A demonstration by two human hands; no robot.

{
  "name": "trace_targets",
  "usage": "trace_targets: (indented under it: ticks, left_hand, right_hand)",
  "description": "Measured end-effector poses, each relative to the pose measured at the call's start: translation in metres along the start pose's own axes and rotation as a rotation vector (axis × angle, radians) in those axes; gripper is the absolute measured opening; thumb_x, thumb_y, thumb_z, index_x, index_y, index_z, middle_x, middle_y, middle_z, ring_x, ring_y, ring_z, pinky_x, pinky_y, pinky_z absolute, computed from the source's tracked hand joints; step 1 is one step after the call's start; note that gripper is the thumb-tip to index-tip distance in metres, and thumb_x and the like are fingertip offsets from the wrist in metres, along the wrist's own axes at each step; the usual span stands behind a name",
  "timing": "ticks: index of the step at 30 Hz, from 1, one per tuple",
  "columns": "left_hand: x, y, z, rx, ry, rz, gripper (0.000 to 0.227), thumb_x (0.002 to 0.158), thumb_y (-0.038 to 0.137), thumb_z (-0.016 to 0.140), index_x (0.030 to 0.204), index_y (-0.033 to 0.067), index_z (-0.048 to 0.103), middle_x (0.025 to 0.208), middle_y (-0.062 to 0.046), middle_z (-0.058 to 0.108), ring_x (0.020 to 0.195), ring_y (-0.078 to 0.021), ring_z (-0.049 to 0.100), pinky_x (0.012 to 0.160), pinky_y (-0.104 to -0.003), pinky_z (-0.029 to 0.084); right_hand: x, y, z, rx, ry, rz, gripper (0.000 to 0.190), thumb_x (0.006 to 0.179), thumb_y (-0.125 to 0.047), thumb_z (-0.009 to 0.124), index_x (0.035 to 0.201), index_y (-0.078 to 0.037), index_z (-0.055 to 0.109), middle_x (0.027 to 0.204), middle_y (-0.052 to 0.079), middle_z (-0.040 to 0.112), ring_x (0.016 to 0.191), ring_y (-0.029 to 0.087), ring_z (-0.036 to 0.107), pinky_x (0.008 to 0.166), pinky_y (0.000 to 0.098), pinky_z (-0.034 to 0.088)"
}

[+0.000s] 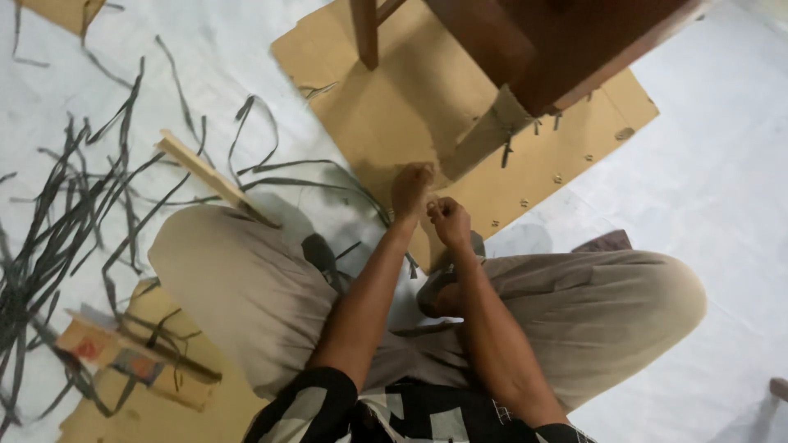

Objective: Wrapping the legs of a wooden chair with cardboard and plastic straps for protection.

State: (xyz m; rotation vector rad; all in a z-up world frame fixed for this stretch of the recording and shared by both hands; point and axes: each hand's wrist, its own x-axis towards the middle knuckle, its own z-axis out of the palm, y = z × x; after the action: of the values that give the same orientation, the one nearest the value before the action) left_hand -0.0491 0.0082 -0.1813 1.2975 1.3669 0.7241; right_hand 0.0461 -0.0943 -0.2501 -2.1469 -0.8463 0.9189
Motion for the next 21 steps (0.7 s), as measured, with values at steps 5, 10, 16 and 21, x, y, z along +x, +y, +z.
trace_targets:
  ticks: [5,10,16,21]
  left_hand:
    - [0.011,-0.131,0.010,0.098,0.003,-0.083,0.036,0.091,0.047,0.059,0.100,0.0158,0.075,0.103,-0.010,0.076,0.108,-0.0338,0.070,0.098,-0.049,0.052]
    - [0.001,-0.169,-0.024,0.039,0.152,-0.274,0.033,0.090,0.043,0.064,0.113,0.0232,0.076,0.104,-0.006,0.076,0.107,-0.0335,0.070,0.096,-0.050,0.053]
    - [-0.026,-0.174,-0.065,0.001,0.294,-0.384,0.022,0.095,0.035,0.060,0.108,0.0258,0.075,0.101,-0.002,0.073,0.103,-0.0289,0.070,0.094,-0.048,0.055]
    - [-0.040,-0.201,-0.084,0.004,0.397,-0.422,0.022,0.096,0.035,0.062,0.111,0.0259,0.075,0.095,0.000,0.074,0.095,-0.0243,0.072,0.089,-0.046,0.057]
  right_hand:
    - [0.003,0.019,0.034,-0.119,-0.143,0.053,0.021,0.093,-0.038,0.070,0.092,-0.018,0.075,0.074,0.001,0.076,0.083,0.027,0.075,0.084,0.0425,0.054]
    - [-0.009,0.000,0.051,-0.224,-0.242,-0.050,0.030,0.091,-0.041,0.065,0.103,-0.015,0.074,0.099,0.010,0.078,0.105,0.038,0.071,0.095,0.0531,0.054]
    - [-0.025,-0.017,0.087,-0.298,-0.223,-0.249,0.029,0.084,-0.040,0.073,0.104,-0.019,0.077,0.117,0.012,0.065,0.110,0.042,0.067,0.097,0.0507,0.056]
    - [-0.036,-0.023,0.120,-0.397,-0.236,-0.287,0.036,0.085,-0.037,0.077,0.117,-0.019,0.077,0.128,0.009,0.054,0.118,0.038,0.066,0.103,0.0472,0.056]
